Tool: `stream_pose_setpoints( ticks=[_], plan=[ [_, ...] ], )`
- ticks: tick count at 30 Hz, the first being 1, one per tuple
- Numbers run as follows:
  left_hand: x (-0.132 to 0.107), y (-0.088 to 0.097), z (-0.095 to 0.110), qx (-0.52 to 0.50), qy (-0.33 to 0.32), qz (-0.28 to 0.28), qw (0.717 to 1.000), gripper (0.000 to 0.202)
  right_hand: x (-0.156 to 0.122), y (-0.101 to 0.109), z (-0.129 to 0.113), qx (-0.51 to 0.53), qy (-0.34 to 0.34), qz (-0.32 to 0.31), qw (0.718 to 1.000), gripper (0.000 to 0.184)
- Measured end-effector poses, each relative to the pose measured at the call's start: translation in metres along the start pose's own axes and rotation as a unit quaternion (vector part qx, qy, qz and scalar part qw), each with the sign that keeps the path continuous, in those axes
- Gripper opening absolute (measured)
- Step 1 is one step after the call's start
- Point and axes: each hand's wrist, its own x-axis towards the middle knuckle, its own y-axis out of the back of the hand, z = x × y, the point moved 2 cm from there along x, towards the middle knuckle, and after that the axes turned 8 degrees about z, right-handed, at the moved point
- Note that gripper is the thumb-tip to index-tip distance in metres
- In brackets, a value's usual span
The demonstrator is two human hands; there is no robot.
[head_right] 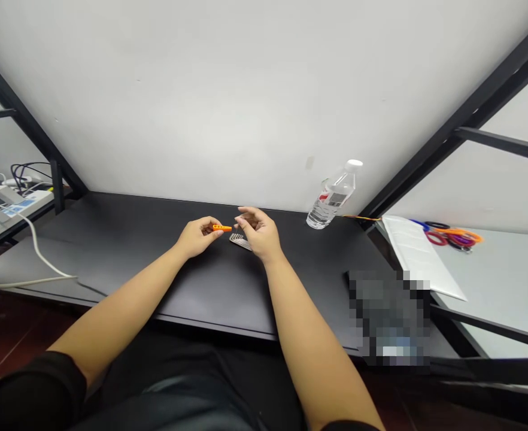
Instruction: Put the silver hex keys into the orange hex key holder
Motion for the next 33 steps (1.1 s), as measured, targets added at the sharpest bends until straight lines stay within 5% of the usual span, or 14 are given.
stream_pose_setpoints(
  ticks=[12,33],
  plan=[
    [-0.0004,0.0000,0.0020,-0.005,-0.006,-0.002,1.000,0.022,-0.0076,-0.0051,-0.0082,0.008,0.054,0.036,0.998,0.016],
    [-0.0014,0.0012,0.0052,0.003,0.001,0.018,1.000,0.014,-0.0084,-0.0034,-0.0066,-0.068,0.066,-0.004,0.995,0.016]
  ],
)
